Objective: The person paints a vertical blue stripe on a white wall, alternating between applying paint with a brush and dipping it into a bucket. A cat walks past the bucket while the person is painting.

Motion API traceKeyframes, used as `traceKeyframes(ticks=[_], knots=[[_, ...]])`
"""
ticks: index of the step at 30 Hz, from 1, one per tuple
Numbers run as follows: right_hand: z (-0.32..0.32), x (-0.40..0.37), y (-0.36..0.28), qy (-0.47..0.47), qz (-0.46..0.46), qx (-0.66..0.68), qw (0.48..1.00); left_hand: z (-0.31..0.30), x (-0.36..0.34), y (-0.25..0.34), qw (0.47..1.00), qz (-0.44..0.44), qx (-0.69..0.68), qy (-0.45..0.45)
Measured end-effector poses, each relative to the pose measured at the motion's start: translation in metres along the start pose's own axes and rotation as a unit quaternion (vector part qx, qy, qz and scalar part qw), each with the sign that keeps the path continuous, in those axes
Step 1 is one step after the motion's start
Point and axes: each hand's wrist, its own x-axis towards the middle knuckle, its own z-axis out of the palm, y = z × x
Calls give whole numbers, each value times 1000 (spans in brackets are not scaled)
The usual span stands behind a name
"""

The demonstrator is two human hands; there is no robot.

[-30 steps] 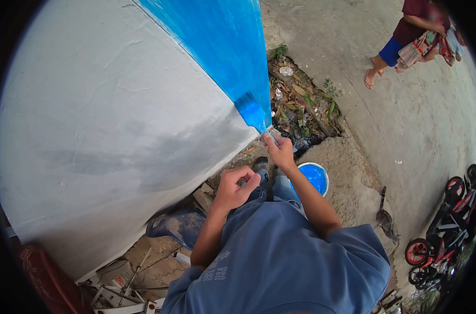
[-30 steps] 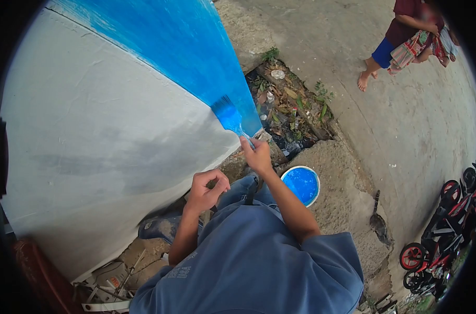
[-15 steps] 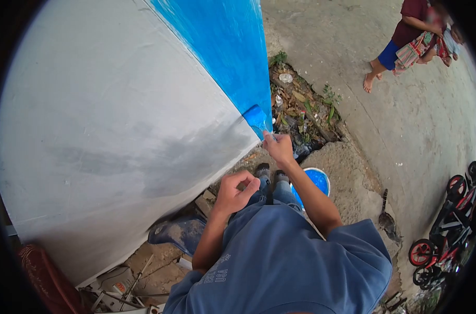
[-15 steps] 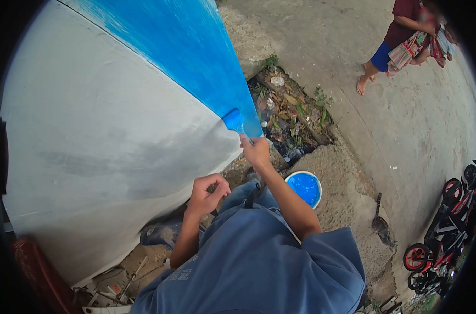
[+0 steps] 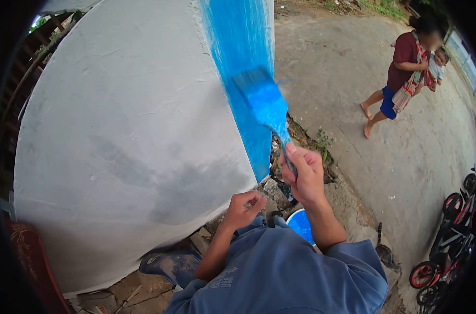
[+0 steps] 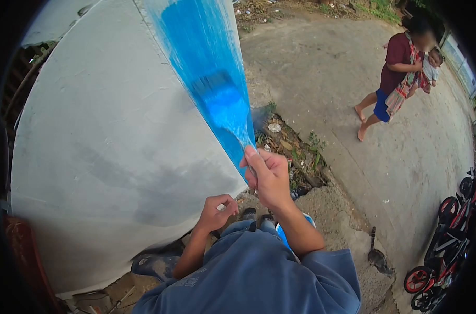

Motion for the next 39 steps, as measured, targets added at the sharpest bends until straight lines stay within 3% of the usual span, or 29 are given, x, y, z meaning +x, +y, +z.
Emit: traceKeyframes(ticks=[3, 7, 13, 15, 18, 19, 26, 32, 34, 39], knots=[[12, 13, -14, -8, -57, -17, 998, 1, -4, 8, 1000, -2, 3, -9], [-6, 39, 35, -2, -54, -33, 998, 1, -9, 11, 1000, 3, 19, -17], [-63, 19, 152, 116, 61, -87, 988, -5, -11, 7, 1000, -4, 12, -25], [-77, 12, 171, 149, 93, -95, 980, -6, -9, 5, 999, 2, 11, -36], [-93, 15, 180, 207, 223, -113, 946, -3, -4, 8, 998, 4, 10, -55], [-96, 19, 181, 208, 220, -112, 947, -3, -2, 9, 998, 1, 10, -60], [-53, 38, 77, 118, 121, -140, 976, -5, 3, 2, 997, 20, 8, -72], [-15, 23, -13, 76, 39, -65, 994, -4, 8, -2, 998, 36, -30, -35], [-3, 21, -40, 50, -63, -64, 995, -5, 11, -1, 997, 48, 3, -63], [23, 26, -95, 42, -154, -37, 987, -6, 16, -4, 997, 41, 16, -67]])
